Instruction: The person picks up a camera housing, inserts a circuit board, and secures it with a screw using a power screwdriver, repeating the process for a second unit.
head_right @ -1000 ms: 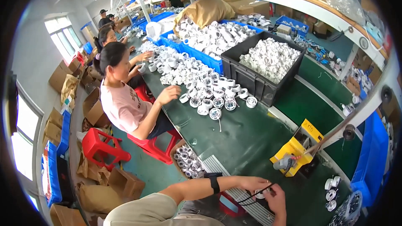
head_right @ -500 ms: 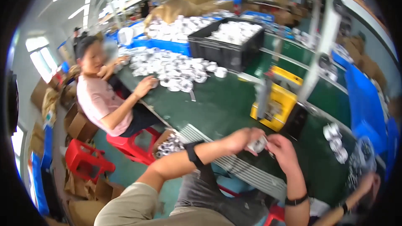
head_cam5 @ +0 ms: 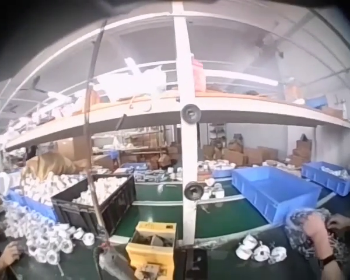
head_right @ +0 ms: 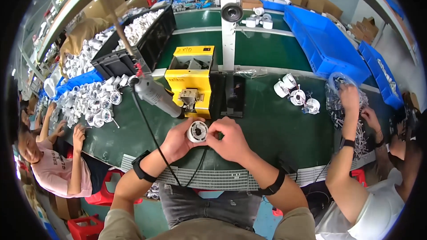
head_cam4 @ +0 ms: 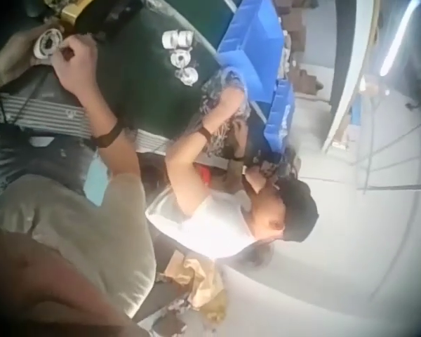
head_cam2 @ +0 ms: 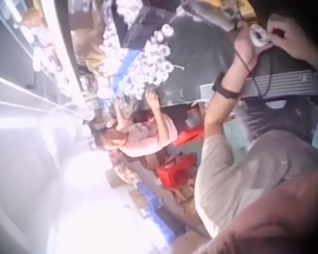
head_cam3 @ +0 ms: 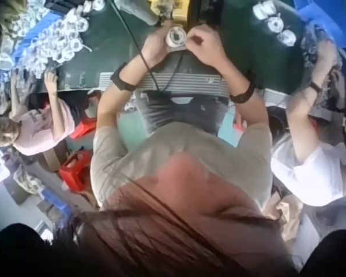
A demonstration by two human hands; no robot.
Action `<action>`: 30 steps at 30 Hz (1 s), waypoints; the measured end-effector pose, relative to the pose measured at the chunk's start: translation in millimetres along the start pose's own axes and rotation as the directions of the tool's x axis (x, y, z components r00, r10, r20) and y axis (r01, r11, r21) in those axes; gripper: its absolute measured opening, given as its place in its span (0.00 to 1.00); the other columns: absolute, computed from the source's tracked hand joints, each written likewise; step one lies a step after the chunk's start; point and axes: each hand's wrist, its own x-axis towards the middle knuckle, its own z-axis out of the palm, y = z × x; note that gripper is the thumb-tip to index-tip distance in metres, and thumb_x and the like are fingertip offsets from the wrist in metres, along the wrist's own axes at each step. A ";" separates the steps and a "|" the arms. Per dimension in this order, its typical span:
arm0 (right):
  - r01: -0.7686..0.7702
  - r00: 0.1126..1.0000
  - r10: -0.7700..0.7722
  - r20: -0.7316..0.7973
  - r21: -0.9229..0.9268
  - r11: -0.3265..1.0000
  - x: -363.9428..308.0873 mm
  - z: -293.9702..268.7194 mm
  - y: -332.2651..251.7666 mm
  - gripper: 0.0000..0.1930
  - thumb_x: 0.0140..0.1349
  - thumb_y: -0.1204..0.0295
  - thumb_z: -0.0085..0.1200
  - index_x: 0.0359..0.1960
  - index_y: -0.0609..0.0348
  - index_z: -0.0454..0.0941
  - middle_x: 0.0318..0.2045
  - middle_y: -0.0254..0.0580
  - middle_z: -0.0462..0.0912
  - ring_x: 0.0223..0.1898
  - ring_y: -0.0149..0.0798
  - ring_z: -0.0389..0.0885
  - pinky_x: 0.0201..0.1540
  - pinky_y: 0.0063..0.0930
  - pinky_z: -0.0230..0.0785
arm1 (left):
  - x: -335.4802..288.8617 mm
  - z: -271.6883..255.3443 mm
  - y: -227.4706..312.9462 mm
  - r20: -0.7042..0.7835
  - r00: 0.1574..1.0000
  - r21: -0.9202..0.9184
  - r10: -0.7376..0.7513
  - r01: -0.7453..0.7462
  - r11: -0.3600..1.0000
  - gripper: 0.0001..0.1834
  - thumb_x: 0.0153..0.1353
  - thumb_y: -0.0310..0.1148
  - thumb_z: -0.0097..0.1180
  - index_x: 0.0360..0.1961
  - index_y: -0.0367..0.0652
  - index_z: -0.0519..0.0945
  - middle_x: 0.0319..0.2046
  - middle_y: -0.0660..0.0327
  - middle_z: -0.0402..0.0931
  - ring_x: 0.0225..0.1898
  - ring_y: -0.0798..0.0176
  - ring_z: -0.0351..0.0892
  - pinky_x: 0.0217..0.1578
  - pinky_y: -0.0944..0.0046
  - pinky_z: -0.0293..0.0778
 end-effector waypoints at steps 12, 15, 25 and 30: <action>-0.065 0.997 0.065 0.040 -0.007 0.998 2.2 9.0 -2.8 0.04 0.57 0.75 0.58 0.29 0.63 0.76 0.26 0.40 0.75 0.29 0.34 0.74 0.33 0.27 0.66 | -5.2 3.1 -2.4 -0.051 0.997 -0.133 0.055 -0.062 0.989 0.18 0.72 0.36 0.40 0.57 0.37 0.68 0.43 0.60 0.74 0.46 0.66 0.77 0.50 0.64 0.74; -0.162 0.986 0.166 -0.006 0.189 0.969 -2.0 14.6 5.4 0.06 0.59 0.73 0.57 0.32 0.63 0.76 0.28 0.40 0.75 0.31 0.33 0.75 0.34 0.25 0.67 | -3.4 5.9 -4.0 0.031 0.995 -0.126 0.096 -0.091 0.988 0.19 0.70 0.32 0.44 0.59 0.37 0.69 0.44 0.61 0.75 0.45 0.68 0.76 0.47 0.68 0.71; 0.042 0.985 -0.071 -0.156 -0.181 0.983 1.7 1.3 -11.2 0.10 0.52 0.81 0.63 0.37 0.62 0.78 0.33 0.40 0.79 0.35 0.33 0.79 0.37 0.23 0.74 | -4.1 -4.6 -11.7 -0.041 0.951 -0.119 0.307 -0.310 0.943 0.16 0.71 0.31 0.43 0.55 0.40 0.73 0.49 0.60 0.75 0.51 0.65 0.74 0.54 0.62 0.70; -0.484 0.873 0.453 0.180 0.434 0.760 -4.2 -1.6 -15.3 0.07 0.59 0.79 0.59 0.39 0.66 0.80 0.38 0.41 0.81 0.31 0.27 0.81 0.31 0.20 0.77 | -7.6 4.4 -9.1 0.104 0.915 -0.285 0.389 -0.347 0.893 0.26 0.64 0.21 0.46 0.65 0.42 0.63 0.56 0.59 0.69 0.58 0.64 0.67 0.58 0.62 0.63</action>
